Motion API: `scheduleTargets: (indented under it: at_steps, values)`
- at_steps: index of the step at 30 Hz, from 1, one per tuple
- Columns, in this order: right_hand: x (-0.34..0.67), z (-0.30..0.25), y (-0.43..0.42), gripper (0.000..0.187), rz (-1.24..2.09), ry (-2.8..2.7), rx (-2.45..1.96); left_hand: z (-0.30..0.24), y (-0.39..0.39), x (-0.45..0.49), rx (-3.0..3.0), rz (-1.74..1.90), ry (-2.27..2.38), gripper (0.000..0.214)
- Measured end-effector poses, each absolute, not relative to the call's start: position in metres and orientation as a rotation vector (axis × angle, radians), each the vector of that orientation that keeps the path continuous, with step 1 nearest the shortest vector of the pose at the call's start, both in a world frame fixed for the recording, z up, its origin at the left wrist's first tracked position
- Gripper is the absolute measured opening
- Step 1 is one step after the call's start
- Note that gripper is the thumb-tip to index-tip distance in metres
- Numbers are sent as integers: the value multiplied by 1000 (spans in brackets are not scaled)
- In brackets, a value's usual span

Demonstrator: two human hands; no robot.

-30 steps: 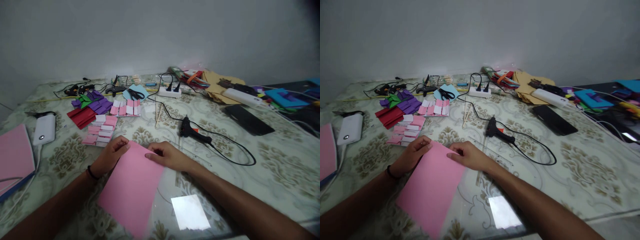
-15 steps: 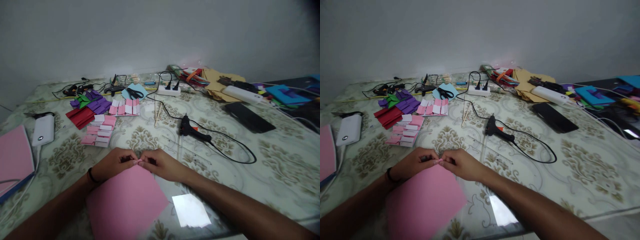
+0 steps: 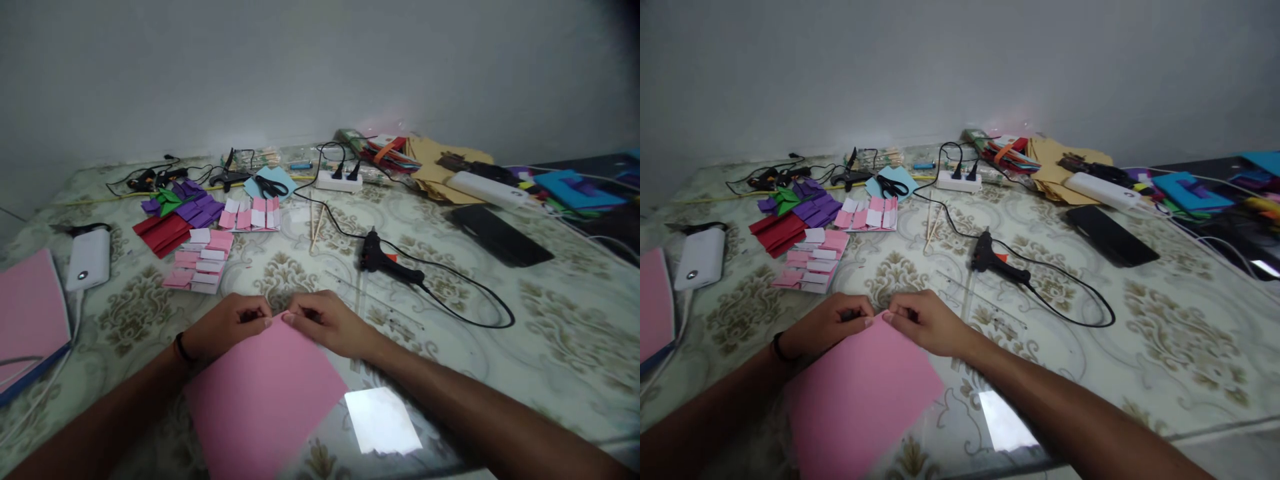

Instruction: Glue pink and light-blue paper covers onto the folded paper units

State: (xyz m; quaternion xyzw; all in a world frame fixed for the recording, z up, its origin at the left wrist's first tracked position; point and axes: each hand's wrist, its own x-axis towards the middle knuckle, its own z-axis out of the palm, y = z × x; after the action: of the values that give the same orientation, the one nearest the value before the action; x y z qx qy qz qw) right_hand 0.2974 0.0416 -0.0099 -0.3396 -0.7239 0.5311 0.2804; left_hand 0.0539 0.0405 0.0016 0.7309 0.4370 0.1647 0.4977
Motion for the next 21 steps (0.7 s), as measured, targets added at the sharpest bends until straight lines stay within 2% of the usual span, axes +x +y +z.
scheduleTargets:
  at_steps: [21]
  values:
    - [324,-5,72,39,1218,-1716,-1125,-1,43,50,1743,461,1031,25]
